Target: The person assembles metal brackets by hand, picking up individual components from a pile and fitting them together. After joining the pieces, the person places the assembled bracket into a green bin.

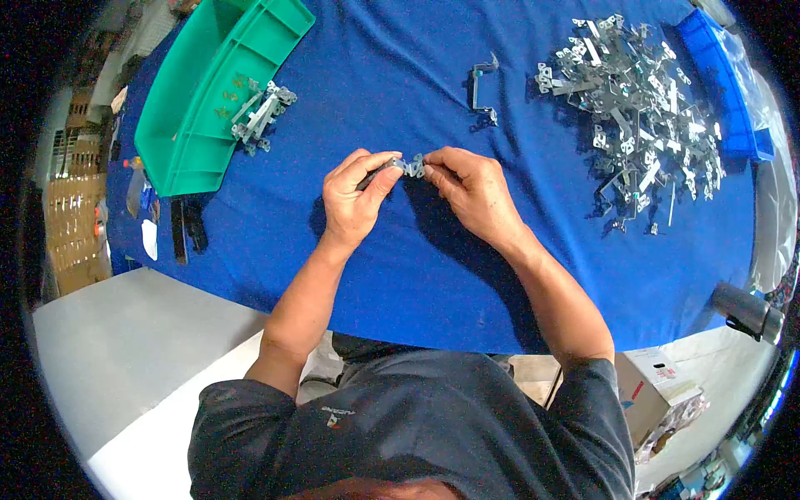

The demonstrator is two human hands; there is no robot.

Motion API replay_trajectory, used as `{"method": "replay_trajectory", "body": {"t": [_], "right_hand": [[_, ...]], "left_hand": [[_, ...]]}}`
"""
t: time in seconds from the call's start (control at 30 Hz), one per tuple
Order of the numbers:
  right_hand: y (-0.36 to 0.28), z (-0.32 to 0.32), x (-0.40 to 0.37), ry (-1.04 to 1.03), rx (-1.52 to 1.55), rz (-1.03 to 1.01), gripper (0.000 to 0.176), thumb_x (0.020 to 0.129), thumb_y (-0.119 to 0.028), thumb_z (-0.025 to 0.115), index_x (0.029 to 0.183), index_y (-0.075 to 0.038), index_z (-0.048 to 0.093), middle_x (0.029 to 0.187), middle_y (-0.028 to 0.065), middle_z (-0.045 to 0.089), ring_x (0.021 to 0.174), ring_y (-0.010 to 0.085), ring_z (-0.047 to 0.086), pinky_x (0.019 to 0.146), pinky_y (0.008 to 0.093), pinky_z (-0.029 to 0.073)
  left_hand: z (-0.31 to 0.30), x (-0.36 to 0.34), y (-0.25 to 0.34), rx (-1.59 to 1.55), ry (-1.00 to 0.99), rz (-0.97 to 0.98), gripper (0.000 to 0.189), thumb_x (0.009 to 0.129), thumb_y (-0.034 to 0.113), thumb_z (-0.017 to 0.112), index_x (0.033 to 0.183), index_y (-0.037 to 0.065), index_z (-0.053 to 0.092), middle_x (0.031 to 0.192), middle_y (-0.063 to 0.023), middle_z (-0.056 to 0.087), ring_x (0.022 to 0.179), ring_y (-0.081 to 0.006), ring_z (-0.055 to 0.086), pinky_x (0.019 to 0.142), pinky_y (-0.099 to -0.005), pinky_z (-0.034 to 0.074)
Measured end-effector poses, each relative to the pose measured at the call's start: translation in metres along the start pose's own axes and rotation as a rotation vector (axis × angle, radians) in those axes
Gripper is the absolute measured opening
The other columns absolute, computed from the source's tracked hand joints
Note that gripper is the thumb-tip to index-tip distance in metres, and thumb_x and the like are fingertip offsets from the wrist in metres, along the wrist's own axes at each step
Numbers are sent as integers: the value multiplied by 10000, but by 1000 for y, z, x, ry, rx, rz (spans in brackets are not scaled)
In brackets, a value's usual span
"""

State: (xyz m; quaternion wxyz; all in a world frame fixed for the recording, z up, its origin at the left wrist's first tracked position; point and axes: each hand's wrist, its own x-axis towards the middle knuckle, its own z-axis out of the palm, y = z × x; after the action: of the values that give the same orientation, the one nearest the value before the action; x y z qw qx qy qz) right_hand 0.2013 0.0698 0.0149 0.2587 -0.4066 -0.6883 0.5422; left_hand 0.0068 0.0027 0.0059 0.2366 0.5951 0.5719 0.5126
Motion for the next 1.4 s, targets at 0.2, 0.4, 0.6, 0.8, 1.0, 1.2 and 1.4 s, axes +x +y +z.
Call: {"method": "replay_trajectory", "body": {"t": [0.2, 0.4, 0.6, 0.8, 1.0, 1.2, 1.4], "right_hand": [[2, 0, -1, -21, 11, 13, 166, 980, -96, 657, 1108, -1, 703, 793, 75, 671, 649, 115, 628, 576, 295, 495], [2, 0, 2, -23, 242, 38, 214, 1017, -167, 630, 1121, 6, 702, 799, 46, 655, 648, 91, 610, 575, 271, 502], [1, -7, 0, -76, 119, 26, 223, 1043, -197, 604, 1086, 4, 692, 826, 26, 650, 670, 75, 595, 566, 246, 480], [5, -4, 5, 105, 493, 138, 179, 1025, -171, 627, 1046, -14, 709, 817, 1, 661, 664, 64, 559, 574, 257, 462], [2, -2, 1, -30, 64, 35, 179, 998, -150, 655, 1089, -8, 712, 770, 33, 677, 654, 89, 585, 587, 284, 481], [1, -1, 0, -17, 23, 14, 172, 985, -139, 669, 1086, -6, 712, 759, 50, 671, 651, 100, 595, 587, 295, 485], [3, -1, 1, -22, 35, 38, 169, 982, -136, 675, 1080, -3, 710, 766, 53, 670, 656, 103, 596, 590, 299, 486]], "left_hand": [[1, -1, 0, -28, -23, -41, 177, 880, 125, 803, 997, 2, 751, 761, -77, 652, 630, -152, 588, 565, -301, 451], [3, 1, -1, -7, -43, 3, 157, 885, 128, 797, 977, 8, 755, 759, -50, 649, 638, -113, 576, 562, -283, 442], [3, -1, 1, 56, -137, 85, 161, 861, 119, 811, 967, 13, 752, 760, -63, 656, 632, -135, 590, 563, -297, 457], [4, -1, -1, 8, -10, 47, 147, 881, 98, 797, 983, 4, 750, 761, -41, 638, 630, -110, 571, 551, -279, 439], [1, 0, -2, -22, 21, 14, 137, 924, 108, 767, 1001, -4, 748, 775, -12, 619, 648, -71, 542, 559, -244, 417], [3, -2, -5, -42, 20, -3, 138, 930, 108, 761, 1011, -2, 752, 773, -5, 609, 645, -59, 533, 554, -236, 406], [1, -1, -3, -59, 2, -44, 135, 935, 103, 754, 1014, -6, 753, 772, -3, 607, 642, -56, 534, 550, -235, 404]]}}
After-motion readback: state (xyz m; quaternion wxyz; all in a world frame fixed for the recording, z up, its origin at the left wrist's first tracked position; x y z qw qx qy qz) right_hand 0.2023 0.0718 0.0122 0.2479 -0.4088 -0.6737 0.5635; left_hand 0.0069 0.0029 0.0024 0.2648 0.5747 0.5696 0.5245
